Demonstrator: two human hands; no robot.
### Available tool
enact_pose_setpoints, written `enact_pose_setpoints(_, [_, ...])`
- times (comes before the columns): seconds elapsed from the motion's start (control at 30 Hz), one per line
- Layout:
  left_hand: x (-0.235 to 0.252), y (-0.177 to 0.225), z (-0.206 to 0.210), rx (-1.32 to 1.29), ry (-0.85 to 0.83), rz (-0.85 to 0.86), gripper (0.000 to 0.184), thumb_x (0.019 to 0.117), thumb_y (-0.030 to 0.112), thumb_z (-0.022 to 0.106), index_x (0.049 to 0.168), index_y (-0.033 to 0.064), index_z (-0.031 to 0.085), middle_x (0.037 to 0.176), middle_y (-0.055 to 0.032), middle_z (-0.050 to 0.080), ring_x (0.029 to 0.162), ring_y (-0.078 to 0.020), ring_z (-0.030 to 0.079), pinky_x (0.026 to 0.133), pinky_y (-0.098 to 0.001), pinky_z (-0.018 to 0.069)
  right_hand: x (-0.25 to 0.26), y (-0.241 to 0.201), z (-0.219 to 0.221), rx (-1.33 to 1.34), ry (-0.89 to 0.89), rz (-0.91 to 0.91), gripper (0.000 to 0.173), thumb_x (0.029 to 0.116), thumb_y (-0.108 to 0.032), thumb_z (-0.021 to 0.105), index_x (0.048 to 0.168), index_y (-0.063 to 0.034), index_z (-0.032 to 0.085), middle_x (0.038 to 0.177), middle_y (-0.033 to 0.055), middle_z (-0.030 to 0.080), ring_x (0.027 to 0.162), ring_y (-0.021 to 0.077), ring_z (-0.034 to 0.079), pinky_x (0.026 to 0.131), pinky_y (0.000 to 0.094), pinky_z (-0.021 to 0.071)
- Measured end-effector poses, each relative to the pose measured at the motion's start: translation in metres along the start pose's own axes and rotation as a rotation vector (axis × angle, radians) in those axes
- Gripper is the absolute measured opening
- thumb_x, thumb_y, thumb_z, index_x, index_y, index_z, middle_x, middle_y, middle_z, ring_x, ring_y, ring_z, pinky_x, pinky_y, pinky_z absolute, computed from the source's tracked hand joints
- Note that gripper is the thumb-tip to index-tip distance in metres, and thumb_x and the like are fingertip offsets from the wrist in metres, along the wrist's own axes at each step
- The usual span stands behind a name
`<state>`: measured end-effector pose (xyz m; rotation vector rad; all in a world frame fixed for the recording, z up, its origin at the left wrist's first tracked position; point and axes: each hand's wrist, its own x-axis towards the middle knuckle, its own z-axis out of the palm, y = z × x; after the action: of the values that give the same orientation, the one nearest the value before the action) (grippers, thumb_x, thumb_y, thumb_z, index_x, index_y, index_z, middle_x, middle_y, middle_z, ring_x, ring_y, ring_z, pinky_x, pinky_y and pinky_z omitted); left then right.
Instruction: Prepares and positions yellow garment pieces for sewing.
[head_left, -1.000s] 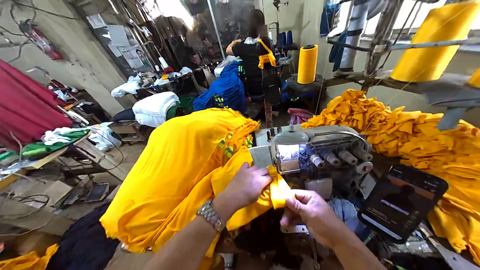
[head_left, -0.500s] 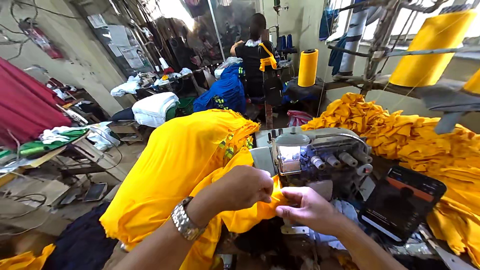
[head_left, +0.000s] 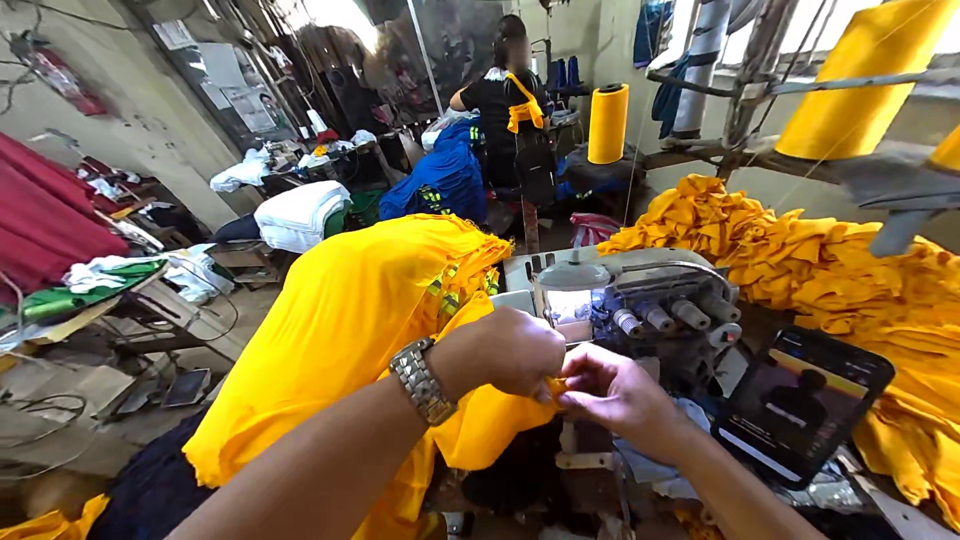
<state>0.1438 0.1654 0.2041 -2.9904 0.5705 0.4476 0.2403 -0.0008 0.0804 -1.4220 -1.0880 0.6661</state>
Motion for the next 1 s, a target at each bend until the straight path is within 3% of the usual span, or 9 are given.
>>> enact_pose_setpoints(0.1, [-0.004, -0.003, -0.002, -0.044, -0.037, 0.006, 0.017, 0.0915, 0.025, 0.075, 0.088, 0.0085, 0.076, 0.081, -0.0060, 0.070, 0.080, -0.0253, 0.069, 0.068, -0.0510, 0.0531, 0.002, 0.001, 0.000, 0.048, 0.029, -0.045, 0.022, 0.0857, -0.005, 0.077, 0.104, -0.0114, 0.067, 0.093, 0.0005, 0.073, 0.078, 0.0093, 0.070, 0.073, 0.0260, 0.0608])
enact_pose_setpoints(0.2, [-0.006, -0.001, -0.002, -0.054, -0.048, -0.034, 0.027, 0.0935, 0.034, 0.073, 0.087, 0.0078, 0.075, 0.077, -0.0062, 0.068, 0.076, -0.0252, 0.068, 0.066, -0.0506, 0.0526, 0.002, 0.008, -0.001, 0.014, 0.034, -0.176, 0.021, 0.0861, -0.005, 0.077, 0.105, -0.0101, 0.069, 0.099, 0.0003, 0.070, 0.081, 0.0085, 0.068, 0.073, 0.0245, 0.0607])
enact_pose_setpoints(0.33, [-0.008, 0.010, -0.007, 0.050, -0.085, -0.033, 0.022, 0.0984, 0.027, 0.067, 0.087, 0.0092, 0.073, 0.075, -0.0045, 0.066, 0.073, -0.0230, 0.066, 0.063, -0.0456, 0.0513, 0.005, 0.010, -0.003, -0.267, 0.060, -0.310, 0.015, 0.0865, -0.007, 0.075, 0.102, -0.0097, 0.074, 0.094, -0.0020, 0.069, 0.080, 0.0030, 0.065, 0.071, 0.0186, 0.0575])
enact_pose_setpoints(0.43, [-0.006, 0.021, -0.019, 0.057, -0.124, -0.017, 0.015, 0.0978, 0.022, 0.067, 0.094, 0.0097, 0.074, 0.078, -0.0041, 0.066, 0.075, -0.0222, 0.066, 0.064, -0.0439, 0.0513, 0.007, 0.002, -0.006, -0.436, -0.048, -0.254, 0.010, 0.0934, -0.019, 0.071, 0.099, -0.0135, 0.077, 0.093, -0.0043, 0.070, 0.081, 0.0020, 0.064, 0.074, 0.0225, 0.0555])
enact_pose_setpoints(0.5, [-0.003, 0.022, -0.022, 0.048, -0.134, 0.011, 0.016, 0.0971, 0.024, 0.067, 0.098, 0.0110, 0.076, 0.080, -0.0031, 0.067, 0.076, -0.0213, 0.066, 0.065, -0.0440, 0.0517, 0.004, -0.002, -0.005, -0.322, -0.214, -0.148, 0.014, 0.0984, -0.020, 0.067, 0.102, -0.0086, 0.075, 0.089, -0.0009, 0.069, 0.073, 0.0030, 0.062, 0.069, 0.0223, 0.0546])
enact_pose_setpoints(0.57, [0.002, 0.015, -0.017, 0.038, -0.143, 0.019, 0.022, 0.0943, 0.033, 0.072, 0.092, 0.0120, 0.077, 0.077, -0.0022, 0.068, 0.074, -0.0208, 0.067, 0.064, -0.0463, 0.0520, -0.005, 0.008, 0.001, -0.166, -0.327, -0.107, 0.021, 0.1036, -0.022, 0.061, 0.104, -0.0027, 0.069, 0.083, 0.0035, 0.068, 0.064, 0.0065, 0.064, 0.060, 0.0243, 0.0567])
enact_pose_setpoints(0.67, [0.008, -0.001, 0.006, 0.120, -0.118, -0.020, 0.030, 0.0883, 0.042, 0.077, 0.089, 0.0122, 0.076, 0.073, -0.0031, 0.067, 0.071, -0.0230, 0.067, 0.063, -0.0484, 0.0530, -0.027, 0.041, 0.015, -0.068, -0.247, -0.193, 0.030, 0.1062, -0.030, 0.057, 0.105, -0.0022, 0.068, 0.087, 0.0056, 0.066, 0.064, 0.0095, 0.065, 0.059, 0.0273, 0.0599])
enact_pose_setpoints(0.8, [0.005, -0.006, 0.012, 0.111, 0.007, 0.095, 0.025, 0.0862, 0.038, 0.078, 0.082, 0.0145, 0.074, 0.068, 0.0002, 0.064, 0.065, -0.0191, 0.065, 0.057, -0.0433, 0.0513, -0.031, 0.052, 0.024, -0.006, -0.154, -0.261, 0.031, 0.1062, -0.031, 0.057, 0.104, -0.0025, 0.070, 0.093, 0.0051, 0.066, 0.068, 0.0067, 0.064, 0.061, 0.0231, 0.0589])
enact_pose_setpoints(1.0, [0.008, 0.005, 0.005, 0.171, -0.082, 0.027, 0.021, 0.0832, 0.036, 0.080, 0.082, 0.0166, 0.071, 0.065, 0.0024, 0.060, 0.062, -0.0168, 0.061, 0.054, -0.0391, 0.0458, -0.021, 0.052, 0.019, 0.011, -0.159, -0.256, 0.034, 0.1069, -0.034, 0.055, 0.101, -0.0029, 0.069, 0.090, 0.0046, 0.065, 0.067, 0.0070, 0.063, 0.060, 0.0236, 0.0579])
